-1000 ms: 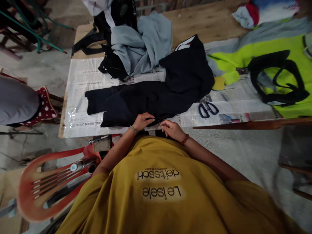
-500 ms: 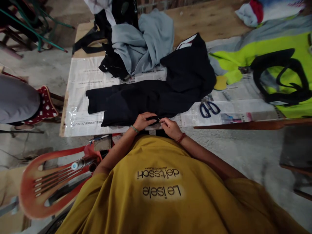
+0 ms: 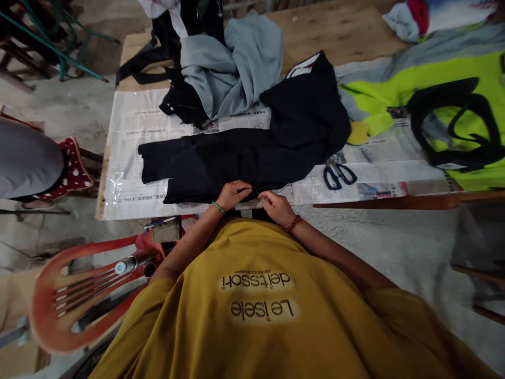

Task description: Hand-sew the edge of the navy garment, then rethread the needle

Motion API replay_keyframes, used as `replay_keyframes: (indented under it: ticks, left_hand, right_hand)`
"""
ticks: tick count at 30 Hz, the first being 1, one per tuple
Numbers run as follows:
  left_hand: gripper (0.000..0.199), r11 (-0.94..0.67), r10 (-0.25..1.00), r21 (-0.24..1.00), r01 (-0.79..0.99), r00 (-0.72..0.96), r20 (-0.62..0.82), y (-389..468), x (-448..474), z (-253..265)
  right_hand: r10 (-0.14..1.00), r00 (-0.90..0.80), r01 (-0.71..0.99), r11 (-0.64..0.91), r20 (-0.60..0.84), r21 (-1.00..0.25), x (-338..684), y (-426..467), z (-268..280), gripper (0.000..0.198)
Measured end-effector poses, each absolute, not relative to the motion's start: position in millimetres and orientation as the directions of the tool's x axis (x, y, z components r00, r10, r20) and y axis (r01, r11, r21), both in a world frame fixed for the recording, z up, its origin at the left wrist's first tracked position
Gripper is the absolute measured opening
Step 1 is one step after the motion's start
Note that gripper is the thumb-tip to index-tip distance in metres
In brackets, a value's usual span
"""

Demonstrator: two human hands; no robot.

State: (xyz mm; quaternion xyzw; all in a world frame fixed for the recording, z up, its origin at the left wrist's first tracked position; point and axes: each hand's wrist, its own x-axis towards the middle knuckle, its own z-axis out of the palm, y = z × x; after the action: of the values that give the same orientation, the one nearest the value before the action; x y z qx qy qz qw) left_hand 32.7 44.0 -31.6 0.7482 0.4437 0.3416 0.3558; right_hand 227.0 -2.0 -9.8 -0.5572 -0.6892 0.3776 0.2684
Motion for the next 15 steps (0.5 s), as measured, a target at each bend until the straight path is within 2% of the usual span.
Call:
replay_keyframes:
  ticks: [10, 15]
  left_hand:
    - [0.024, -0.379, 0.900, 0.835, 0.398, 0.369, 0.232, 42.9, 31.1, -35.4]
    - [0.019, -0.420, 0.890, 0.817, 0.396, 0.354, 0.286, 42.0, 33.8, -37.4]
  right_hand:
    - [0.975, -0.217, 0.563, 0.095, -0.036, -0.821, 221.1, 4.3, -10.7, 0.021]
    - [0.975, -0.220, 0.555, 0.094, -0.037, -0.827, 218.2, 5.8, -11.8, 0.020]
